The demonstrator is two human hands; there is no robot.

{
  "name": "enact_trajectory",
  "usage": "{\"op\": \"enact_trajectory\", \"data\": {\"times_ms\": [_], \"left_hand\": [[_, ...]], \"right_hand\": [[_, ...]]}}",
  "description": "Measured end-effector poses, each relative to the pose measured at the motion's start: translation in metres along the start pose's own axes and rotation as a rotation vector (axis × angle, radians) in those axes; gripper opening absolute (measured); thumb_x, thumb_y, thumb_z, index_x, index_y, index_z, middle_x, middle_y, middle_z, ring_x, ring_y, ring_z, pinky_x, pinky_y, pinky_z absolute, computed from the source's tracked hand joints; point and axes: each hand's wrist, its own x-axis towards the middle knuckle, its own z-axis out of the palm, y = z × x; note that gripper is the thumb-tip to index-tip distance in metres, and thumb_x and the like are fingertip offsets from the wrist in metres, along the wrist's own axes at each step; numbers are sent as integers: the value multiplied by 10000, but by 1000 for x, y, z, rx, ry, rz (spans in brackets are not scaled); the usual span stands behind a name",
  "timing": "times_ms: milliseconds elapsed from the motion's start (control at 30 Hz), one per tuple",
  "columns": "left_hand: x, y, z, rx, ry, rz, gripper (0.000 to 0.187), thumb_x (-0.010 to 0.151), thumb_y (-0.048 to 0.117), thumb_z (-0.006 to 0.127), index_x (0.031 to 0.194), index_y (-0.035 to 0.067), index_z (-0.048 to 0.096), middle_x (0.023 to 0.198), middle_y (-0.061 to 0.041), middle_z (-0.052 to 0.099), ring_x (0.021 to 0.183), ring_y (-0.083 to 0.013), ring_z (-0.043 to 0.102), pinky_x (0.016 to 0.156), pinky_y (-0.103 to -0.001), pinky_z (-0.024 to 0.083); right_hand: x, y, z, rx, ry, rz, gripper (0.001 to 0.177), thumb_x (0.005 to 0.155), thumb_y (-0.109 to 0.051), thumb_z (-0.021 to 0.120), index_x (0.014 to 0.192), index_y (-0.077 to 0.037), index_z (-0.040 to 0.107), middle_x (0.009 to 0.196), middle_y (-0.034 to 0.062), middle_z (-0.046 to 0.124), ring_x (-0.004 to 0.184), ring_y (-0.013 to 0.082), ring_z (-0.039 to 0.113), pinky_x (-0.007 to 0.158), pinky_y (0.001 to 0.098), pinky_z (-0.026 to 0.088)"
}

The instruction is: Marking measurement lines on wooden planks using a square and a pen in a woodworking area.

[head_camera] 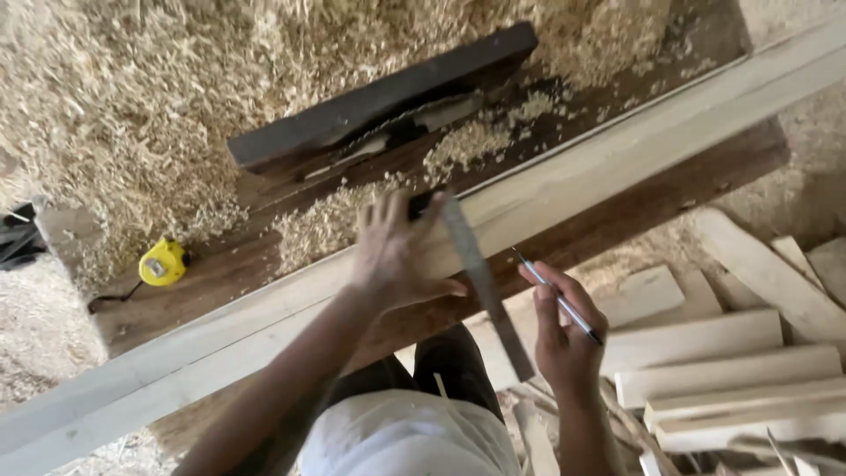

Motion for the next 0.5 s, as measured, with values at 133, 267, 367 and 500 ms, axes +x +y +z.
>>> {"op": "enact_trajectory", "data": {"times_ms": [133,267,367,500], "left_hand": [[26,27,12,2,5,42,1359,556,890,789,1615,281,192,1529,-234,279,1403,-402,293,1144,-574,302],[28,27,7,56,-48,-3,1278,622,793,779,1641,289,195,1546,-192,304,1427,-361,320,1166,-552,329],[27,25,14,89,-29,-31,1264,589,783,809,1593,287,222,1520,-224,268,1400,-407,297,1131,-573,301],[25,20,26,31,199,58,1222,536,755,833,1546,238,379,1459,-229,356,1349,-412,375,1121,-570,337]], "right_hand": [[13,17,-28,7,22,87,266,1076,-98,546,1279,49,637,1205,201,750,1147,248,726,991,354,564],[40,25,-29,50,-6,33,269,1082,-115,545,1280,41,640,1205,193,752,1146,246,733,987,338,587],[59,28,-20,33,-94,-157,255,1105,-134,551,1283,23,644,1221,184,742,1150,216,736,945,310,620],[78,38,-2,40,-157,-24,257,1058,-123,566,1272,-20,663,1183,143,775,797,102,705,624,250,571]]}}
